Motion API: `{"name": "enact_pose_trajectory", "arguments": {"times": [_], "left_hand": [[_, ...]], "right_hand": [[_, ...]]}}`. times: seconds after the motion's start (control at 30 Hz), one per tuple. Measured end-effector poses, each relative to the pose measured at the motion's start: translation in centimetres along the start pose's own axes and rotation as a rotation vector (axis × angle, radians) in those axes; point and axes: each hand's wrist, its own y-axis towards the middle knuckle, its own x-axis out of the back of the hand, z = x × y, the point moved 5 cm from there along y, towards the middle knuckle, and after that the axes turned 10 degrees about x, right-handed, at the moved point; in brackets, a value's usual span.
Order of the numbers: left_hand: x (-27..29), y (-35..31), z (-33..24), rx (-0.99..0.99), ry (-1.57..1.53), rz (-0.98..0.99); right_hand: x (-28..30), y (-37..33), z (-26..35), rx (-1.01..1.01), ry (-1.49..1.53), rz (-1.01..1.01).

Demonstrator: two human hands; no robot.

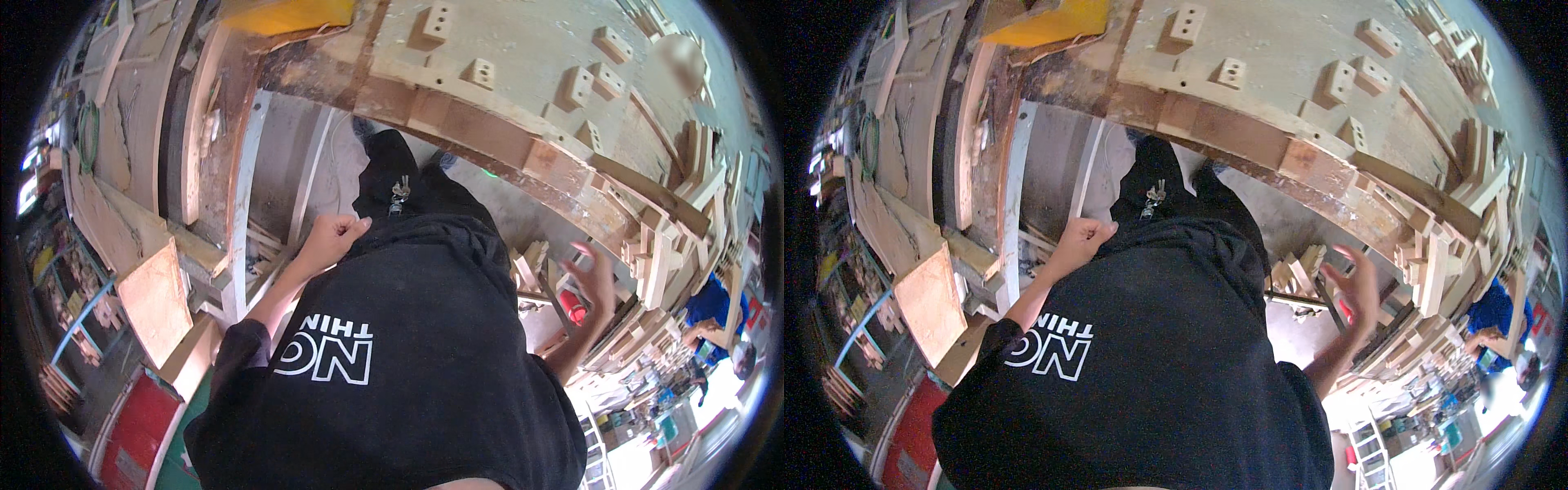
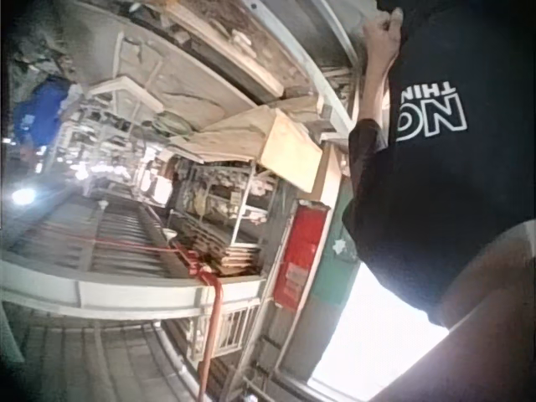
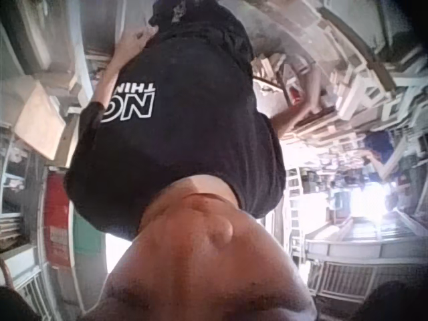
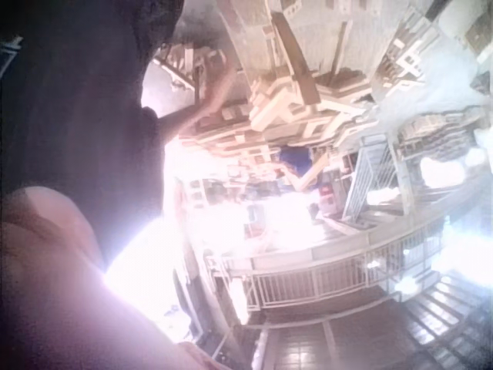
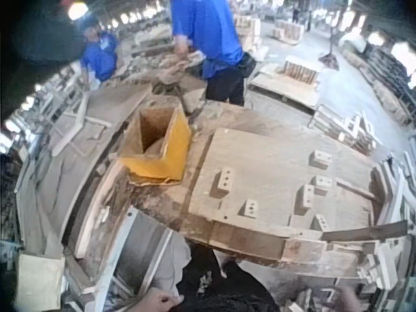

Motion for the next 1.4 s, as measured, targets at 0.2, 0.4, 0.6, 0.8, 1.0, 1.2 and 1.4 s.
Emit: {"name": "enact_pose_trajectory", "arguments": {"times": [0.2,0.4,0.6,0.8,1.0,1.2,1.4], "left_hand": [[1.5,1.1,7.1,0.081,0.056,-0.051],[5.6,1.6,19.5,0.259,0.030,-0.239],[11.4,2.2,20.2,0.214,-0.198,-0.451],[26.9,1.6,10.1,-0.334,-0.214,-1.309],[43.2,-0.3,8.7,-0.130,-0.166,-1.858],[48.7,6.3,10.1,0.292,0.106,-1.597],[48.6,7.0,10.1,0.410,0.176,-1.543]], "right_hand": [[-9.2,10.3,18.8,0.423,0.042,0.270],[-10.5,16.5,36.7,0.769,0.051,0.250],[-11.9,21.3,50.4,0.936,0.051,0.234],[-15.6,24.7,70.7,1.469,-0.060,0.150],[-19.5,31.2,94.0,1.717,-0.311,-0.156],[-28.9,46.0,110.5,1.688,-0.779,-0.303],[-34.4,50.0,115.4,1.484,-0.808,0.020]]}}
